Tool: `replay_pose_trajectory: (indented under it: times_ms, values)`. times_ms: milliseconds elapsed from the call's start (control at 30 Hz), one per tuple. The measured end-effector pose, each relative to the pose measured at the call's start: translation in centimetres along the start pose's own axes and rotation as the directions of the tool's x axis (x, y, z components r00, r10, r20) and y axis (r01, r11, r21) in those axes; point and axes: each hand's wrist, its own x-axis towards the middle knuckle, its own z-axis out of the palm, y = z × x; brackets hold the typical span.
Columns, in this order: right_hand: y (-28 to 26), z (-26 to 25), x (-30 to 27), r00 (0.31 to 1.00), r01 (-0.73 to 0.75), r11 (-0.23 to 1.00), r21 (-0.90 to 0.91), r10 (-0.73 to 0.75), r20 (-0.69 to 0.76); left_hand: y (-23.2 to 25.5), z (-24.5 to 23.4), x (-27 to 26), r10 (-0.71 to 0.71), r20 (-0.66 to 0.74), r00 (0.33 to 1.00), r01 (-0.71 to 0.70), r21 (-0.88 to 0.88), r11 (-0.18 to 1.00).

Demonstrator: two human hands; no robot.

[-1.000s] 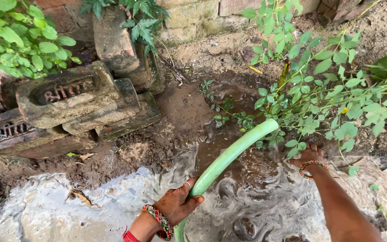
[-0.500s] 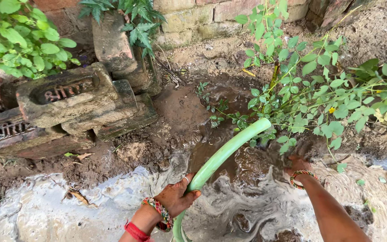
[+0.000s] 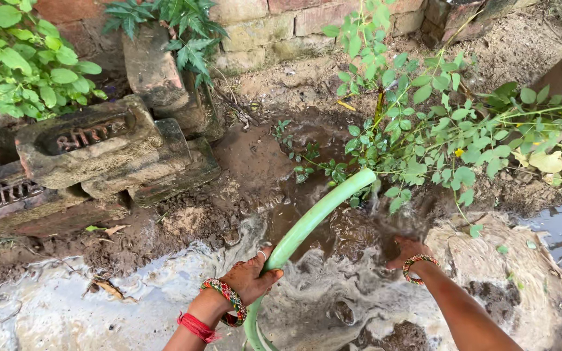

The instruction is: The person waters plants using a hose, then uses their hands to clear soil and debris from around the base of a plant in a muddy garden area.

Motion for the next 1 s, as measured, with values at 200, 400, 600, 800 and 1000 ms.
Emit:
replay_pose_trajectory:
  times_ms: [200, 400, 600, 800, 1000]
  values:
    - [0.3, 1.8, -0.8, 0.995, -0.02, 0.951, 0.309, 0.048, -0.083, 0.0, -0.4, -0.5, -0.015, 0.026, 1.0, 0.016, -0.034, 0.999]
    - [1.2, 1.1, -0.3, 0.953, -0.267, 0.36, 0.894, -0.037, 0.299, -0.3, 0.1, -0.3, -0.051, 0.023, 0.998, 0.051, -0.01, 0.999]
    - [-0.5, -6.5, 5.5, 0.92, -0.315, -0.421, 0.85, -0.354, 0.166, -0.6, 0.3, -0.3, 0.023, -0.01, 1.0, -0.023, -0.035, 0.999]
    - [-3.8, -8.7, 6.3, 0.998, -0.059, -0.49, 0.87, -0.053, 0.038, -0.3, -0.5, -1.8, -0.005, 0.006, 1.0, 0.006, -0.045, 0.999]
    - [-4.9, -7.8, 5.7, 0.991, -0.046, -0.589, 0.807, -0.126, -0.035, -4.2, -0.1, -4.1, -0.09, -0.019, 0.996, 0.086, -0.153, 0.985]
